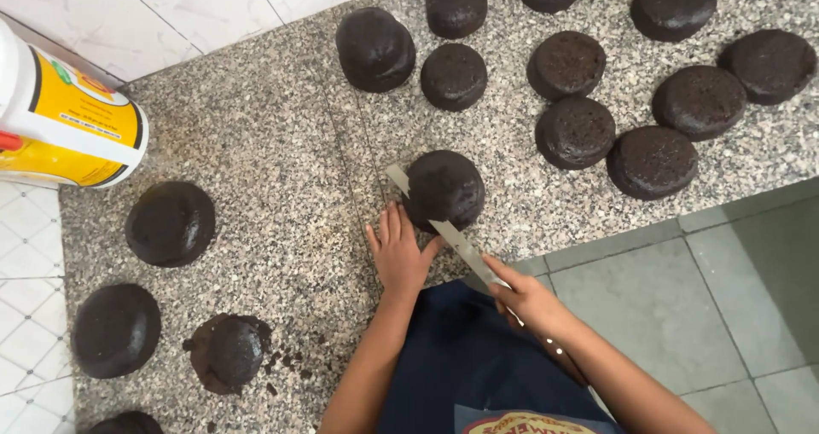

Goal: Cutting chocolate sponges or circular cakes into layers using a long bread knife.

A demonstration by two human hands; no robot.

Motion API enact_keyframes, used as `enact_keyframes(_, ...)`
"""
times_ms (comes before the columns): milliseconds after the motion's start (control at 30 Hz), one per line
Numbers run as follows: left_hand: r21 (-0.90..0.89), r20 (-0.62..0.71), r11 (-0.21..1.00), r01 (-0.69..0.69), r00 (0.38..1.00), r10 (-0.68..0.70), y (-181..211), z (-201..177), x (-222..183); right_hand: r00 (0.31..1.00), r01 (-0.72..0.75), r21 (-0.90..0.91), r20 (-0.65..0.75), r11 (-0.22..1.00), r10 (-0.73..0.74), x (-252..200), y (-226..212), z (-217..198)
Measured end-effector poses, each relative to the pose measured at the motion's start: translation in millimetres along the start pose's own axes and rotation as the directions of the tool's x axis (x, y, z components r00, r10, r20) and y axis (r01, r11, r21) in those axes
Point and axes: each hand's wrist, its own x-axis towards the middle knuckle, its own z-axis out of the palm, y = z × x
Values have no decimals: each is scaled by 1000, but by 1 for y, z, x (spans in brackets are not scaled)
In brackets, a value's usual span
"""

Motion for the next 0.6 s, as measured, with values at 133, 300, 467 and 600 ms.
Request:
enact_keyframes(133,-34,32,999,-5,999,6,4,-8,1,999,11,57,42,998,-13,18,-27,16)
enact_keyframes(300,-22,2,999,-31,1000,31,3,-13,-1,970,165,-47,187,985,-153,18,-60,49)
enact_keyframes(467,-219,-244,955,-201,959,146,19,-46,31,947,180,121,246,976,-206,-21,-42,24)
enact_keyframes(600,-131,-178,936,-326,937,301,52,-57,79,994,51,341,77,939,-82,-47,-38,3)
